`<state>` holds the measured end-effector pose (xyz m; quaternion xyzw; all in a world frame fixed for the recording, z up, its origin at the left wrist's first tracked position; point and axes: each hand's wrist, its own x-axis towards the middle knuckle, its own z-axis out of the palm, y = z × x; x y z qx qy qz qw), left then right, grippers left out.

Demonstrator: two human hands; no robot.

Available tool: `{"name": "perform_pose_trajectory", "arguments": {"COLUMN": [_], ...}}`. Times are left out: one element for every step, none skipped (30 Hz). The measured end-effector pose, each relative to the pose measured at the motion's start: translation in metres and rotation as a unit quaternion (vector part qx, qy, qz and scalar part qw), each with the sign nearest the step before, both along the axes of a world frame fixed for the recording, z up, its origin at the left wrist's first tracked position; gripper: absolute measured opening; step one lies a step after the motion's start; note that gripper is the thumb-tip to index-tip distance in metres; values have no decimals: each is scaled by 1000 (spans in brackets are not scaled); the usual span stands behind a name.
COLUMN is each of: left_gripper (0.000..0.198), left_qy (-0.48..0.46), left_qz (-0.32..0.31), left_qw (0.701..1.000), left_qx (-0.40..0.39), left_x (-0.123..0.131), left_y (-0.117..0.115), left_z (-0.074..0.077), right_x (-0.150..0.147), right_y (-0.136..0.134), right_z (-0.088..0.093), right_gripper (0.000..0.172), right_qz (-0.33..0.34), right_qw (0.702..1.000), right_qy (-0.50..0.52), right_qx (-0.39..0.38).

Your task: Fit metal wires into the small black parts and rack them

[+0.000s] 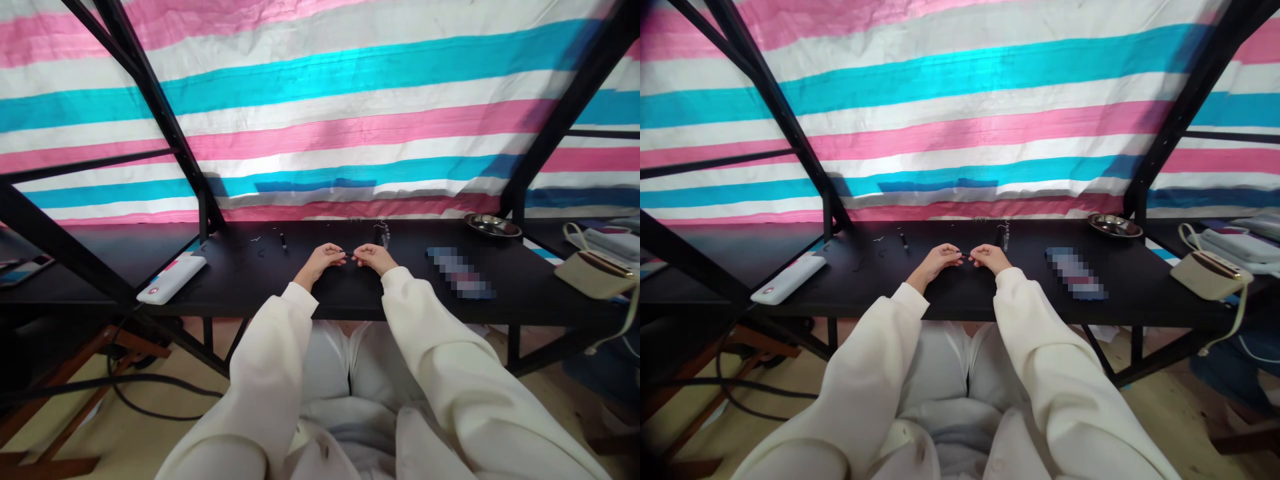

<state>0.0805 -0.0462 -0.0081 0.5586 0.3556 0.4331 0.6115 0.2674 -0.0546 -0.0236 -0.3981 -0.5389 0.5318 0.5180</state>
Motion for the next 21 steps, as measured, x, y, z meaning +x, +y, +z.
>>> {"name": "perform_pose_trajectory", "arguments": {"left_gripper": [34, 34, 34, 34, 34, 35, 35, 35, 36, 36, 37, 37, 37, 37, 37, 36, 35, 35, 34, 34, 34], "left_qy": [4, 7, 8, 10, 11, 13, 15, 15, 15, 15, 14, 14, 14, 14, 14, 15, 15, 15, 16, 16, 16], "left_qz": [7, 13, 19, 24, 29, 33, 36, 39, 41, 44, 46, 47, 49, 51, 52, 54, 55, 56, 58, 59, 60], "left_qw": [1000, 1000, 1000, 1000, 999, 999, 999, 999, 999, 999, 999, 999, 999, 999, 998, 998, 998, 998, 998, 998, 998], "left_qx": [3, 6, 9, 11, 12, 12, 12, 12, 12, 12, 12, 13, 14, 15, 16, 17, 18, 18, 18, 18, 18], "left_x": [0, 0, 0, 0, 0, 0, 0, 0, 0, 0, 0, 0, 0, 1, 1, 1, 1, 1, 0, 0, 0], "left_y": [0, 1, 1, 1, 1, 1, 2, 3, 4, 4, 5, 6, 6, 6, 6, 6, 6, 6, 6, 6, 6], "left_z": [0, 0, 0, 0, -1, -1, -1, -2, -3, -3, -4, -4, -4, -4, -3, -3, -3, -3, -3, -3, -3], "right_x": [0, -1, -1, -1, -1, -1, -2, -2, -2, -2, -2, -3, -3, -3, -3, -3, -3, -3, -3, -2, -2], "right_y": [0, 0, -1, -1, -1, -1, -1, -1, -1, -1, 0, 0, 1, 1, 2, 2, 2, 3, 3, 3, 3], "right_z": [0, 0, 0, 0, 0, 0, 0, 0, 0, 0, 0, 0, 0, 0, -1, -1, -1, -2, -2, -2, -2], "right_gripper": [37, 37, 37, 37, 36, 36, 36, 36, 36, 37, 37, 38, 38, 39, 39, 39, 39, 39, 39, 38, 38], "right_qz": [-2, -4, -6, -10, -12, -15, -19, -22, -24, -25, -27, -30, -31, -33, -36, -36, -36, -36, -37, -38, -38], "right_qw": [1000, 1000, 1000, 1000, 1000, 1000, 999, 999, 999, 999, 999, 999, 999, 998, 998, 998, 998, 998, 998, 998, 998], "right_qy": [-3, -4, -6, -6, -8, -10, -14, -19, -23, -25, -26, -26, -26, -27, -28, -30, -31, -31, -31, -31, -32], "right_qx": [3, 7, 11, 15, 18, 20, 23, 24, 26, 28, 31, 34, 36, 39, 41, 41, 41, 42, 44, 45, 46]}}
